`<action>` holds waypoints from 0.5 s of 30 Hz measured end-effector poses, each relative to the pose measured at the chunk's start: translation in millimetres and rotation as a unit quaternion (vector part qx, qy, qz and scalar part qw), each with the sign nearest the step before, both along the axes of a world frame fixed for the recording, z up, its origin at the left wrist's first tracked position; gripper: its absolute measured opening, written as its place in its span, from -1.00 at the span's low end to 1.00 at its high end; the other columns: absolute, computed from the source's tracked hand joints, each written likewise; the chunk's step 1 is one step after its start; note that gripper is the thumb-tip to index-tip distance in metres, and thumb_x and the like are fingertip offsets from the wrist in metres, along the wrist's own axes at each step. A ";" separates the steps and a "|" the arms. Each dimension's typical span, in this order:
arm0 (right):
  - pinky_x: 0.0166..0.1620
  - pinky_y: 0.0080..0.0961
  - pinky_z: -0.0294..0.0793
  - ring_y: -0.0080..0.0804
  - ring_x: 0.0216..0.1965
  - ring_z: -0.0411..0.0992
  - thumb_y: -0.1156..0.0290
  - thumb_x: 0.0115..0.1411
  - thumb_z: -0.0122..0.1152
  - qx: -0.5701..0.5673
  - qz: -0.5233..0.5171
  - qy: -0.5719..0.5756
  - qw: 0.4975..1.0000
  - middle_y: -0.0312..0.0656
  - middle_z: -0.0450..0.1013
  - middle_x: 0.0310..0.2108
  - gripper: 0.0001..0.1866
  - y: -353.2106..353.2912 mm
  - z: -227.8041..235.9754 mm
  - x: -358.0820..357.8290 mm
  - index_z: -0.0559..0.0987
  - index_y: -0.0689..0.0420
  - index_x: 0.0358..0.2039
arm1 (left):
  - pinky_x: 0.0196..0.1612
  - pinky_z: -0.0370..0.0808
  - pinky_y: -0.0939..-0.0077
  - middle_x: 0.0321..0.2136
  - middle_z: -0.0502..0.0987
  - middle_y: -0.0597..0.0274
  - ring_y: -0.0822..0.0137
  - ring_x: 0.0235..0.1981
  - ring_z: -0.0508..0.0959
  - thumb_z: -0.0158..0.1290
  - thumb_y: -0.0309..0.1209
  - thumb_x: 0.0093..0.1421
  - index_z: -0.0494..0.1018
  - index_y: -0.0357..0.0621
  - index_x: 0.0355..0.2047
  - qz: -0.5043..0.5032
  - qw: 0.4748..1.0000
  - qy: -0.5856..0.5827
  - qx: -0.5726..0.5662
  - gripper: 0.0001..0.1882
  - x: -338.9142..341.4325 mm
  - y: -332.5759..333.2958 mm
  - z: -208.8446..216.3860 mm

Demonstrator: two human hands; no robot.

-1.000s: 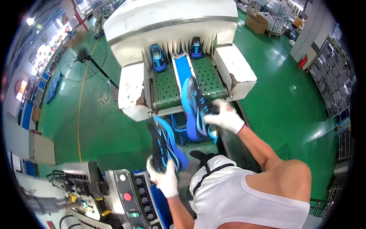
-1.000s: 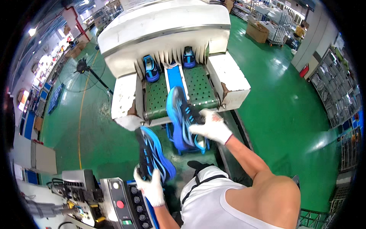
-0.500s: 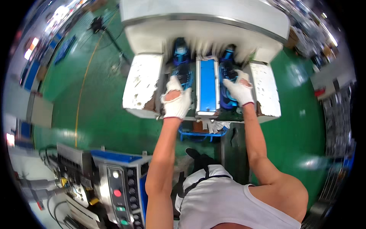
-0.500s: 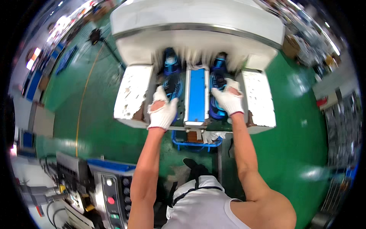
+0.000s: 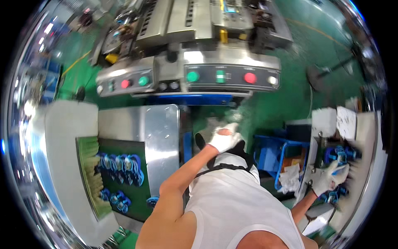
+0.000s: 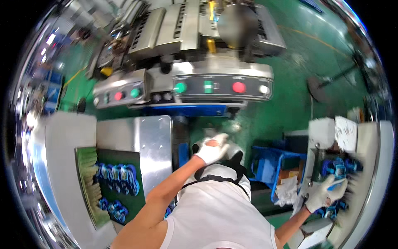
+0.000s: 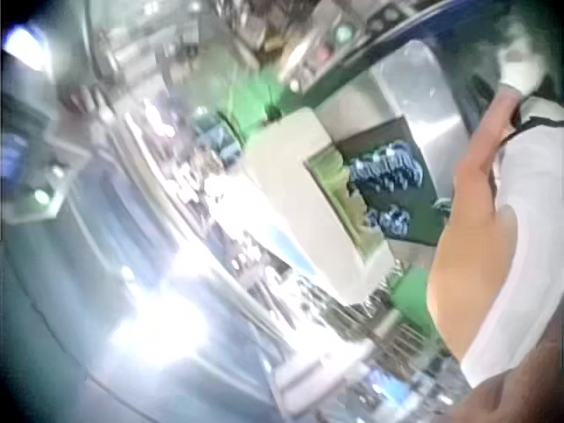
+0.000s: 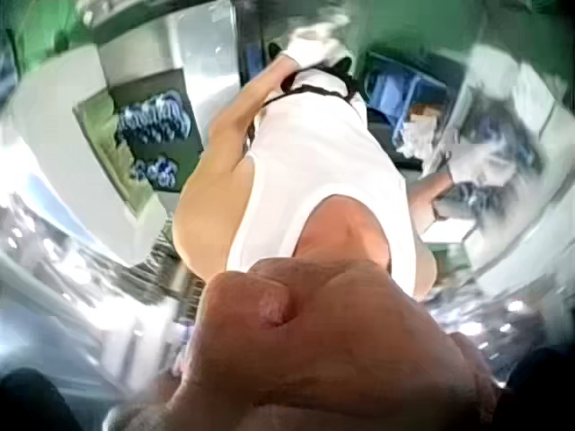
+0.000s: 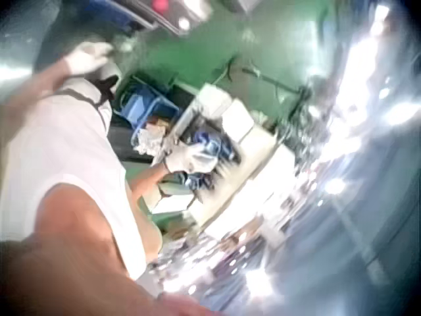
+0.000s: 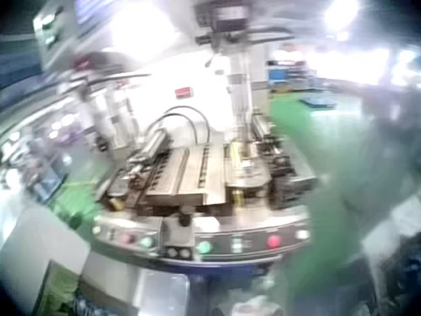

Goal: The person loads shoes onto shoe pressing machine molds, presses control buttons to operate the machine, and removes the processed shoes from the molds and places them onto a conveyor belt by hand.

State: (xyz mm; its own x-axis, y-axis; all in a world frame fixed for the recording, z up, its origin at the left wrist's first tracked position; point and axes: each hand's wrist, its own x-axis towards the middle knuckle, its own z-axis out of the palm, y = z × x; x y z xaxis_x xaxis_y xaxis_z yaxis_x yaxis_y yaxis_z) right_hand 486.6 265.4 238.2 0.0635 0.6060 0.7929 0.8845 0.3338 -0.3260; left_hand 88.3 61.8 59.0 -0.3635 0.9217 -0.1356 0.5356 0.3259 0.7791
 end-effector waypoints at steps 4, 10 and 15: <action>0.36 -0.28 0.33 -0.12 0.32 0.36 0.41 0.25 0.40 -0.315 0.297 -0.002 0.901 0.08 0.40 0.26 -0.37 -15.5 -95.1 -165.6 0.41 0.32 0.28 | 0.07 0.52 0.01 -0.11 0.63 -0.18 -0.18 -0.05 0.62 0.03 -0.09 0.29 0.56 -0.23 -0.08 0.299 0.911 0.207 -0.193 -0.56 -124.2 -270.4 -97.6; 0.34 -0.19 0.32 0.05 0.27 0.38 0.17 0.20 0.39 -0.462 0.375 -0.179 0.783 0.13 0.42 0.24 -0.32 -88.7 -154.7 -271.4 0.46 0.28 0.25 | 0.10 0.48 -0.13 0.03 0.57 -0.24 -0.17 0.13 0.56 -0.05 0.09 0.38 0.46 -0.21 0.08 0.677 0.652 0.092 -0.329 -0.41 -120.3 -506.8 -2.6; 0.31 -0.18 0.36 0.04 0.24 0.43 0.09 0.15 0.40 -0.516 0.382 -0.335 0.690 0.10 0.47 0.20 -0.29 -124.5 -129.1 -315.9 0.49 0.23 0.23 | 0.14 0.47 -0.18 0.13 0.49 -0.21 -0.24 0.11 0.55 0.00 0.27 0.28 0.41 -0.20 0.17 0.690 0.625 -0.036 -0.363 -0.21 -82.4 -491.6 -61.4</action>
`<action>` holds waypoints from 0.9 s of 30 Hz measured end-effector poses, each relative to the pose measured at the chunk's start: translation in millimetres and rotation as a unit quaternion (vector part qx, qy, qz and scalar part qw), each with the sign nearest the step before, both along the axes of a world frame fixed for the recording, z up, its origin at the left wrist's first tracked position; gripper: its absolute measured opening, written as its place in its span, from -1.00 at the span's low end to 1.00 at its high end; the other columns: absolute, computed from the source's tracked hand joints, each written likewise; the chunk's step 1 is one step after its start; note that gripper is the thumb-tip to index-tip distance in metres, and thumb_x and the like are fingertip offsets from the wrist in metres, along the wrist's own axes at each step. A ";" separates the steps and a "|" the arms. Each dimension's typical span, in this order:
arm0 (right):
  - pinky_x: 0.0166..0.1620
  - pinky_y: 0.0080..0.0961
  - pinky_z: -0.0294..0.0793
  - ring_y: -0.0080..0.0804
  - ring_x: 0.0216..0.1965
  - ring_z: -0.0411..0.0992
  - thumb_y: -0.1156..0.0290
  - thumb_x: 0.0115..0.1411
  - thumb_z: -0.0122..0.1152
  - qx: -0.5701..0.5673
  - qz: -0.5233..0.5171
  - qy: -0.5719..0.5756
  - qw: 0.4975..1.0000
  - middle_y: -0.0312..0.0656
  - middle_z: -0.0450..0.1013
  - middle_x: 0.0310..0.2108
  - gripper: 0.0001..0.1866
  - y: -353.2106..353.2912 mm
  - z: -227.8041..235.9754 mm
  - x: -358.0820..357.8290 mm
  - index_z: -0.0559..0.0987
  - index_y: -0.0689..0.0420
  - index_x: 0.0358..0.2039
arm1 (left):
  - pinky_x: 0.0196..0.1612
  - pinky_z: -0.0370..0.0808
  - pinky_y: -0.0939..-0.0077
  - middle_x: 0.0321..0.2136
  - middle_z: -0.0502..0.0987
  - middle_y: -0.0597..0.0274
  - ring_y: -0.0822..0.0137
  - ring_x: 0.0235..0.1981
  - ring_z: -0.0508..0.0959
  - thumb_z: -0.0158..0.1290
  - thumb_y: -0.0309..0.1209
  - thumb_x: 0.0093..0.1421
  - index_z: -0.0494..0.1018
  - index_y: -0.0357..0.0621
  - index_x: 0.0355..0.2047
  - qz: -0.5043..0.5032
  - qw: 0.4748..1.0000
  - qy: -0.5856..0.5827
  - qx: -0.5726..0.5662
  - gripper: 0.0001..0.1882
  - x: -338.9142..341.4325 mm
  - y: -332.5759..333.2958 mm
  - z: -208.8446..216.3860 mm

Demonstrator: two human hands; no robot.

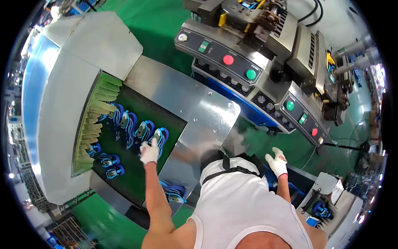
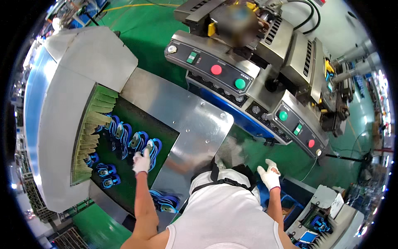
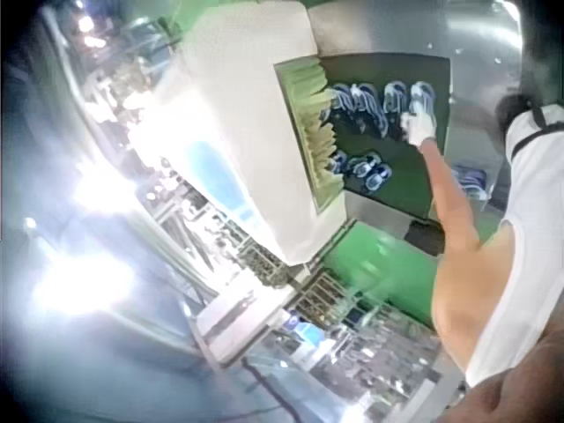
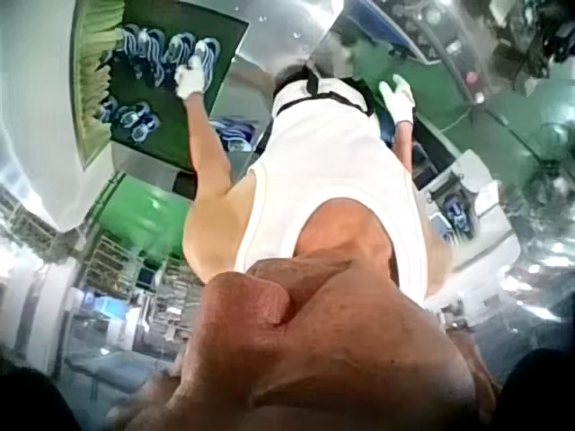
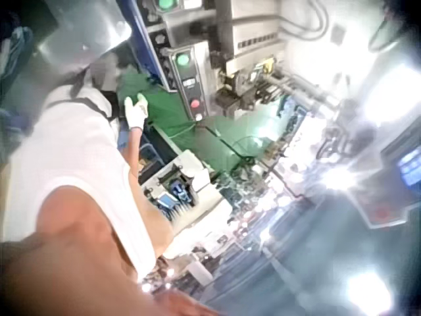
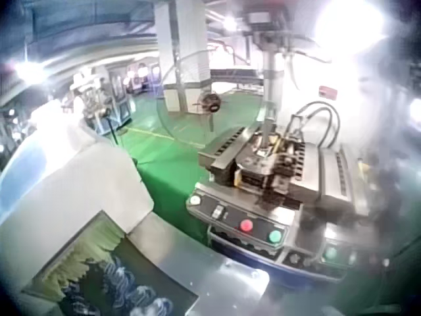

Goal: The person loads shoes onto shoe pressing machine molds, presses control buttons to operate the machine, and removes the processed shoes from the molds and places them onto a conveyor belt by hand.

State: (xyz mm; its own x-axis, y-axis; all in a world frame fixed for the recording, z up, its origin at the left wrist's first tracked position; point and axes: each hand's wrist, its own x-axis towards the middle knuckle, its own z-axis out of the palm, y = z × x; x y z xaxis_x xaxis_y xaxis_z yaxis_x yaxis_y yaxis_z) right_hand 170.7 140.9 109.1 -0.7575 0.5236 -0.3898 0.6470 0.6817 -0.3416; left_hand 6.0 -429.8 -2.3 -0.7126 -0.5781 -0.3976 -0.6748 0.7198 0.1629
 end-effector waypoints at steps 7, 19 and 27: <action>0.33 -0.11 0.27 -0.01 0.31 0.36 -0.02 0.17 0.30 -0.013 0.189 -0.042 0.981 0.00 0.43 0.24 -0.33 -56.4 33.2 -81.4 0.51 0.09 0.21 | 0.00 0.51 -0.08 -0.01 0.46 -0.16 -0.20 -0.05 0.57 0.30 -0.08 0.18 0.46 -0.22 0.08 0.022 0.973 0.225 0.045 -0.41 24.3 16.3 -33.9; -0.23 -0.12 0.59 0.13 -0.27 0.59 0.30 -0.07 0.42 -0.201 0.494 0.196 0.823 0.10 0.55 -0.35 -0.47 -245.5 11.9 -258.7 0.48 0.27 -0.11 | -0.09 0.55 0.12 -0.21 0.55 -0.03 -0.03 -0.20 0.60 0.26 -0.57 0.09 0.55 -0.24 -0.21 -0.438 0.788 0.390 0.187 -0.77 -72.6 163.7 179.6; -0.26 -0.36 0.56 -0.30 -0.40 0.53 -0.16 -0.03 0.52 -0.432 0.215 0.007 0.876 -0.10 0.54 -0.45 -0.29 -72.7 172.9 -279.7 0.63 0.30 -0.21 | 0.00 0.57 0.21 0.01 0.55 -0.03 0.01 -0.02 0.59 0.30 -0.58 0.13 0.53 -0.20 0.04 -0.576 0.583 0.549 0.169 -0.57 -186.9 271.3 328.6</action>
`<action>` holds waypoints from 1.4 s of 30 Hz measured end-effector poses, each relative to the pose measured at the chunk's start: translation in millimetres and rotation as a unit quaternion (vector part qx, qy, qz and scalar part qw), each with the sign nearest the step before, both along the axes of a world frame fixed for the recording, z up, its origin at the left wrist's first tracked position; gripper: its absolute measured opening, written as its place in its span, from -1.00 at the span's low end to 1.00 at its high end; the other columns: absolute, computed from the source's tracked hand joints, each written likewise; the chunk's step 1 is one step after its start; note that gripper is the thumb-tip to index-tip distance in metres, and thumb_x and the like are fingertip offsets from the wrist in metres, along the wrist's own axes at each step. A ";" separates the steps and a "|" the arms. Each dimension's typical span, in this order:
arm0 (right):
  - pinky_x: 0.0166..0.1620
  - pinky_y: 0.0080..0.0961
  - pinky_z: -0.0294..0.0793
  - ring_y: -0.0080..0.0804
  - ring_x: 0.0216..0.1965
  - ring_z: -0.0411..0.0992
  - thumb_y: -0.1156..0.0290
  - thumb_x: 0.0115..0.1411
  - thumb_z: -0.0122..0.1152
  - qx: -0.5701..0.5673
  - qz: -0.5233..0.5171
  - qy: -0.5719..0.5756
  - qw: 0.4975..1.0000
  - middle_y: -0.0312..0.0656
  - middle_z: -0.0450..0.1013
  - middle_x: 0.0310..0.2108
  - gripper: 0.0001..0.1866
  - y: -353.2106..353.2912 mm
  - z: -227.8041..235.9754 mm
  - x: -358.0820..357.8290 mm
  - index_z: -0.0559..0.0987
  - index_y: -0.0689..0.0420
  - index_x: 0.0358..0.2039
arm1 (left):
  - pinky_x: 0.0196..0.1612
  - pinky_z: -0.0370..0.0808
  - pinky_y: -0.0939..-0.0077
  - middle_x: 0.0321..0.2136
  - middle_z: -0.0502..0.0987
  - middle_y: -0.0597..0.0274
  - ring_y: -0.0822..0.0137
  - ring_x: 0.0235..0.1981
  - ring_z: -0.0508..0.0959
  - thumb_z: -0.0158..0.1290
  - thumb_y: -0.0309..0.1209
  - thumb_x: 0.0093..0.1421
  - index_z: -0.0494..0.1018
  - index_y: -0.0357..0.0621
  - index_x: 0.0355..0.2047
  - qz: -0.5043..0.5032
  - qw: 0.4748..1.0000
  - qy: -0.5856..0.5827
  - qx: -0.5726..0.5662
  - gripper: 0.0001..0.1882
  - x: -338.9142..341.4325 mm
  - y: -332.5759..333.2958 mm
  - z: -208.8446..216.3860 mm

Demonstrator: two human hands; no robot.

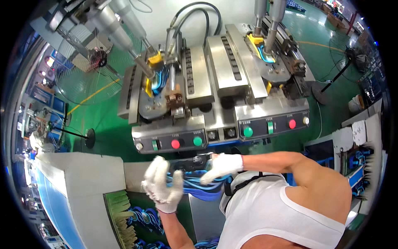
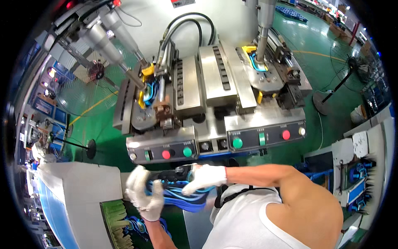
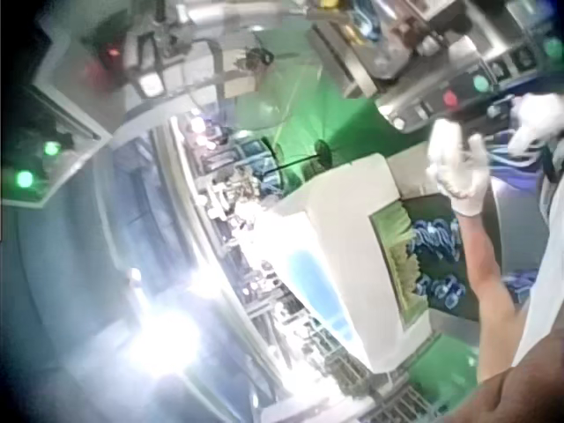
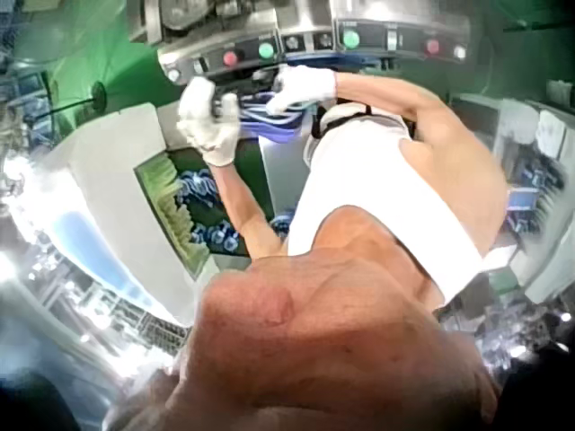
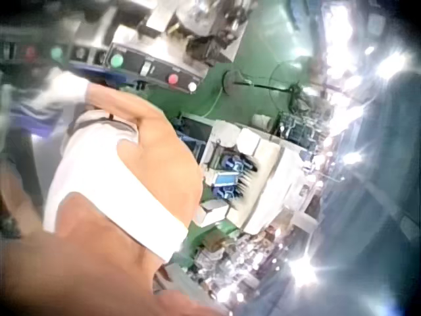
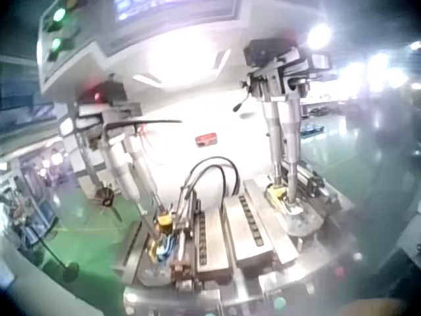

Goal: The person loads shoes onto shoe pressing machine molds, presses control buttons to operate the machine, and removes the processed shoes from the molds and places them onto a conveyor belt by hand.

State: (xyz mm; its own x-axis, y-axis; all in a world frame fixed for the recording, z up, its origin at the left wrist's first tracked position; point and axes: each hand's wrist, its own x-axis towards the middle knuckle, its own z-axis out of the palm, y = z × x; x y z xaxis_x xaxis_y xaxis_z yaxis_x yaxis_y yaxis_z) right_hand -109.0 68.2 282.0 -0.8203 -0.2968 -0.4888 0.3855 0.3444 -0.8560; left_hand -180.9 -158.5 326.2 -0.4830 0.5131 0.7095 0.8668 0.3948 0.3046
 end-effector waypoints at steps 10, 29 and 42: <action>-0.19 -0.52 0.64 -0.43 -0.08 0.62 0.57 0.11 0.38 -0.498 -0.388 0.011 0.775 -0.04 0.57 0.10 -0.24 122.1 -40.0 90.9 0.38 0.22 0.36 | 0.31 0.37 0.09 0.19 0.46 -0.17 -0.15 0.24 0.44 0.21 -0.32 0.25 0.41 -0.25 0.23 0.073 0.980 -0.125 -0.140 -0.44 -273.4 113.3 -92.2; -0.10 -0.43 0.67 -0.43 -0.18 0.62 0.64 0.14 0.35 -0.405 -0.490 -0.008 0.772 -0.10 0.61 -0.07 -0.35 109.6 3.3 41.5 0.41 0.32 0.27 | 0.16 0.48 0.05 0.07 0.49 -0.07 -0.14 0.09 0.54 0.34 -0.28 0.06 0.44 -0.03 0.17 0.170 0.969 -0.144 -0.106 -0.36 -308.1 149.4 -20.7; -0.51 -0.25 0.58 -0.31 -0.53 0.45 0.63 0.03 0.34 -0.200 -0.444 0.098 0.868 -0.22 0.47 -0.52 -0.85 64.3 -68.4 -395.9 0.57 0.09 -0.47 | 0.16 0.42 0.01 0.02 0.48 0.00 -0.10 0.10 0.51 0.37 -0.46 -0.03 0.47 -0.08 0.11 0.347 0.852 -0.377 -0.108 -0.36 15.7 -78.1 -149.6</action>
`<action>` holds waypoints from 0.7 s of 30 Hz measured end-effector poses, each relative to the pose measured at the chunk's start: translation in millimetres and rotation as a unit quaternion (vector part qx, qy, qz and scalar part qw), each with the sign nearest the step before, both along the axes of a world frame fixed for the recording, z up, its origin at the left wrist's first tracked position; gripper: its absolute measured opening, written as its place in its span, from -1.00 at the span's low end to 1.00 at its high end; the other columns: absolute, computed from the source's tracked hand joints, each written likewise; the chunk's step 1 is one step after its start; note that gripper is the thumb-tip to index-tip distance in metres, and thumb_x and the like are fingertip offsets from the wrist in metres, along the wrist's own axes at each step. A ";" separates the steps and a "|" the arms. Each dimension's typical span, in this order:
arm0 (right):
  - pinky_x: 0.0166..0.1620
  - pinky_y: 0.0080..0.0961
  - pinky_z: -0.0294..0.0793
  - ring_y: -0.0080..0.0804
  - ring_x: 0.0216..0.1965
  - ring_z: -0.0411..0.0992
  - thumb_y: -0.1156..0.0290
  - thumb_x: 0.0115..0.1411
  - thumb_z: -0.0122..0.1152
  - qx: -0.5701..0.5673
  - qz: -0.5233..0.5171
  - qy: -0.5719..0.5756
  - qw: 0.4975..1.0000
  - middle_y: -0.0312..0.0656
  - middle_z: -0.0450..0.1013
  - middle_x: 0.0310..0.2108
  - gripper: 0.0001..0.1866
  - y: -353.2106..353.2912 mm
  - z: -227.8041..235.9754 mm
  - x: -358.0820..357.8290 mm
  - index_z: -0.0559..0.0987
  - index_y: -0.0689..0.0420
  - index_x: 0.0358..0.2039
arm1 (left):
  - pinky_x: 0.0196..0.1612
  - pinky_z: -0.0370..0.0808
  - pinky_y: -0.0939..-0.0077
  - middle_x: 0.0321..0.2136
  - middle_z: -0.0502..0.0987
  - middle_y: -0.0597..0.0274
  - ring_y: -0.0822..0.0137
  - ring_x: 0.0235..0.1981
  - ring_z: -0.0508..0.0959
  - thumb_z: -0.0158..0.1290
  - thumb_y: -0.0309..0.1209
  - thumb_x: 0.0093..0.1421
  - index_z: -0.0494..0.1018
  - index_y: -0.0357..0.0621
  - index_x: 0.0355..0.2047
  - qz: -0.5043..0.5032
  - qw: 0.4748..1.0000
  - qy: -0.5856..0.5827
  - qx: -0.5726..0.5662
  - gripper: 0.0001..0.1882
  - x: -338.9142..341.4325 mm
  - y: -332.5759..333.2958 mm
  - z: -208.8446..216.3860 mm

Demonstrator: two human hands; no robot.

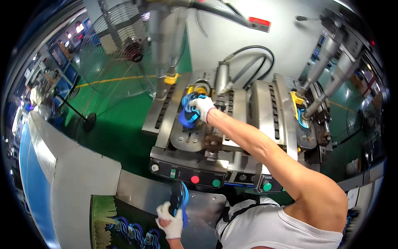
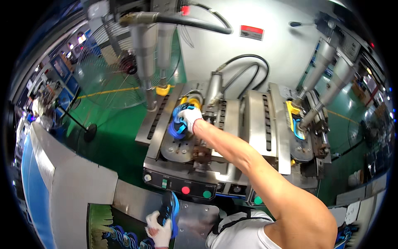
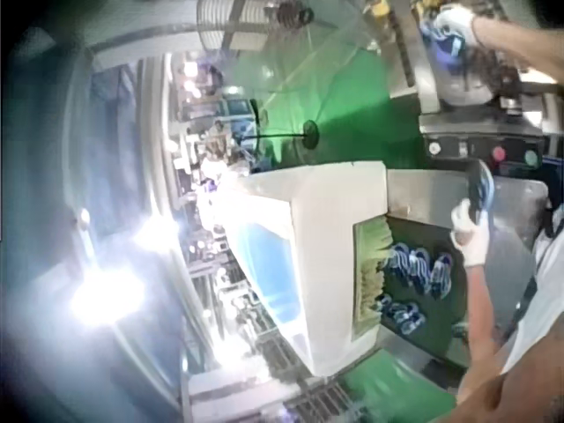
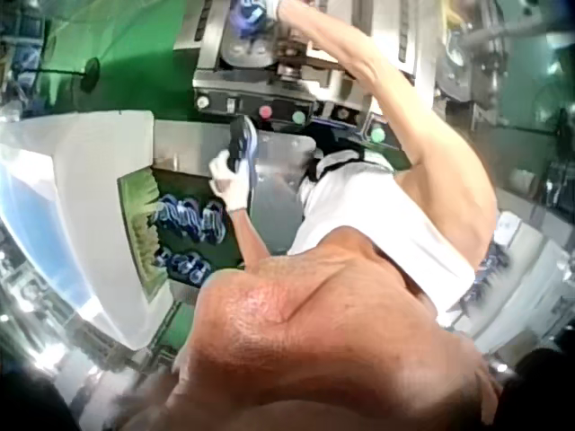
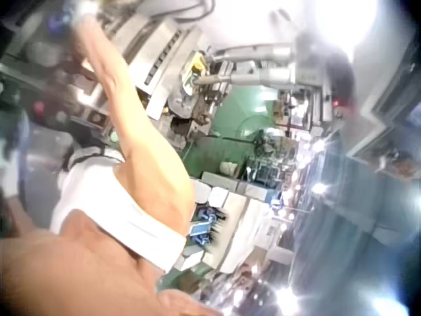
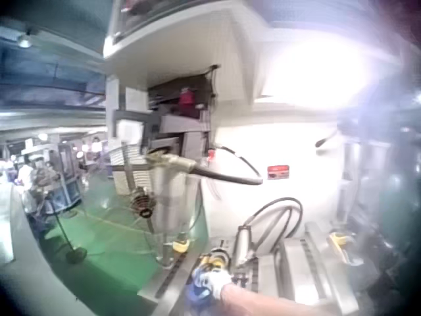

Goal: The person loads shoes onto shoe pressing machine molds, presses control buttons to operate the machine, and removes the processed shoes from the molds and places them onto a conveyor belt by hand.

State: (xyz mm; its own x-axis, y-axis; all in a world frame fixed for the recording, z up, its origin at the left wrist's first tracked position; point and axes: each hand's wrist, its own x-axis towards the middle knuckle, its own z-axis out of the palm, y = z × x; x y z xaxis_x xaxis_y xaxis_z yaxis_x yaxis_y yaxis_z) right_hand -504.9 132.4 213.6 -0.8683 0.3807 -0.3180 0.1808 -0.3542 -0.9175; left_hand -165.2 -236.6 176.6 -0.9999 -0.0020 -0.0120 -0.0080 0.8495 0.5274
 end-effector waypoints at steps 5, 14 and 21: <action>-0.17 -0.24 0.60 -0.26 -0.28 0.59 0.38 0.07 0.31 0.490 -0.102 -0.189 0.845 -0.13 0.62 -0.28 -0.78 38.7 -98.9 -74.6 0.63 0.11 -0.25 | 0.02 0.47 -0.12 0.03 0.53 0.02 -0.10 0.04 0.55 0.35 -0.11 0.07 0.51 0.13 0.12 0.097 0.984 -0.113 -0.096 -0.41 91.9 -19.3 -61.9; -0.10 -0.27 0.61 -0.21 -0.09 0.61 0.14 0.20 0.24 0.680 0.073 -0.262 0.681 -0.18 0.62 -0.11 -0.69 4.7 -105.0 -85.8 0.69 0.00 -0.13 | 0.12 0.45 -0.06 0.06 0.47 -0.14 -0.21 0.10 0.50 0.29 -0.50 0.08 0.48 -0.08 0.09 0.253 0.966 -0.030 -0.046 -0.48 198.0 26.0 -148.1; -0.16 -0.26 0.56 -0.28 -0.27 0.56 0.27 0.22 0.37 0.322 0.168 -0.026 0.931 -0.06 0.61 -0.26 -0.62 109.2 -38.6 -31.8 0.60 0.29 -0.07 | 0.16 0.41 -0.12 0.11 0.48 -0.02 -0.13 0.16 0.46 0.26 -0.41 0.09 0.49 0.07 0.14 0.256 0.961 -0.097 0.038 -0.45 178.1 45.7 -154.3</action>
